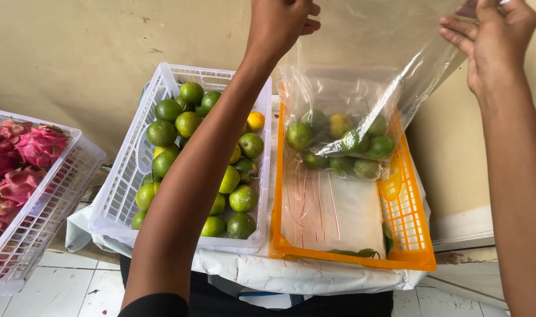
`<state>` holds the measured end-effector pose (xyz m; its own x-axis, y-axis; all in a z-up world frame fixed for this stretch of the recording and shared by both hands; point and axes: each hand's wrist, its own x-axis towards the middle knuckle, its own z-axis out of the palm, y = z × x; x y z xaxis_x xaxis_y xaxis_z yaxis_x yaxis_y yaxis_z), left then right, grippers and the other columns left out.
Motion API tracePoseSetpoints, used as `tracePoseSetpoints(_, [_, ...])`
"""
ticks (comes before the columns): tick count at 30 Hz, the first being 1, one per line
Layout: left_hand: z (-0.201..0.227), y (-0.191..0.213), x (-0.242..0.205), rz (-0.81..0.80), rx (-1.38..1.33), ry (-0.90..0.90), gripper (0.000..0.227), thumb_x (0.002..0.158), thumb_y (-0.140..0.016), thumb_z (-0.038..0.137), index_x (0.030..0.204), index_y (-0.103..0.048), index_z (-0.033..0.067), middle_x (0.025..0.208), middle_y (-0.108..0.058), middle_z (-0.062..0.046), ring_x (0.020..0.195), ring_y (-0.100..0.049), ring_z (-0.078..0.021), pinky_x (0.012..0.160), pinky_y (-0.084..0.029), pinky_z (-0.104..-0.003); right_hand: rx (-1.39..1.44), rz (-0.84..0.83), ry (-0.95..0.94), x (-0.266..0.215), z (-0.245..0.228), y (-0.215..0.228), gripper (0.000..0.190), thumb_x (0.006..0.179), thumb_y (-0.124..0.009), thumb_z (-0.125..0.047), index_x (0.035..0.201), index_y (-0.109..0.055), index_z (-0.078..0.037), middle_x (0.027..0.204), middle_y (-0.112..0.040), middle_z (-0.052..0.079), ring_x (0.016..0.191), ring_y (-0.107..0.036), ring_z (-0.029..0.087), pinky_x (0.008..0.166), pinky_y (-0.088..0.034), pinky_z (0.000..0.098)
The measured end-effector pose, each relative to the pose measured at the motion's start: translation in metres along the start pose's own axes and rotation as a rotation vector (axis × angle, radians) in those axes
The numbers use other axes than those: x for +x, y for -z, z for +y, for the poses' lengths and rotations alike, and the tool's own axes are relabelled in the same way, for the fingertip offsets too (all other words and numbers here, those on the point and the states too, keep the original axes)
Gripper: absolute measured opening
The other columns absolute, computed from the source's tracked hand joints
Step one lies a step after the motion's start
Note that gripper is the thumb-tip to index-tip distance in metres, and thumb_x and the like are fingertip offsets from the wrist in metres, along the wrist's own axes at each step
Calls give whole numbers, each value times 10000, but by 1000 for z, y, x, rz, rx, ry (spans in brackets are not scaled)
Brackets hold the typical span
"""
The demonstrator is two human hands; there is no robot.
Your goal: The person picks up citrus fruit from a white crate and places them into a clear plastic bag before sealing the bag by hand.
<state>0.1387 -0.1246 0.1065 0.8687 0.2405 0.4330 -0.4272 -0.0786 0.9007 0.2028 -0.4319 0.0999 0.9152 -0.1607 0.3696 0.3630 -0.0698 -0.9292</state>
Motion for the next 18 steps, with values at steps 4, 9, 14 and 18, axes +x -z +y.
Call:
tracePoseSetpoints(4, [-40, -1, 21, 53, 136, 19, 247, 775, -491, 216, 830, -668, 54, 697, -740, -96, 554, -756, -139, 543, -635, -242, -47, -70, -20, 15, 32, -15, 148, 1015, -494, -304, 957, -588, -206, 937, -716, -31, 888, -800, 74, 821, -683, 219])
tracePoseSetpoints(9, [-109, -8, 33, 52, 261, -56, 501, 880, -598, 305, 1271, -430, 39, 1161, -643, -273, 1088, -684, -342, 875, -597, -432, -174, -128, -24, 27, 72, -26, 410, 966, -638, -101, 1254, -348, -126, 1272, -589, 14, 1234, -601, 178, 1047, -495, 431])
tracePoseSetpoints(14, [-120, -32, -23, 27, 790, -411, 755, 902, -688, 102, 1467, -188, 65, 1509, -236, -272, 1342, -438, -381, 1155, -362, -553, -460, -184, 486, -15, 101, -26, 948, 1124, -753, -28, 1567, 55, -252, 1652, 46, 46, 1549, -373, 500, 1201, -505, 482])
tracePoseSetpoints(18, [-141, -46, -35, -215, 978, -554, 414, 959, -588, 231, 1309, -402, 109, 1421, -397, -174, 1343, -380, -332, 1133, -342, -517, -599, -339, 785, -65, 71, -59, 587, 927, -685, 26, 1310, -240, 49, 1314, -271, 210, 1178, -428, 424, 1045, -423, 509])
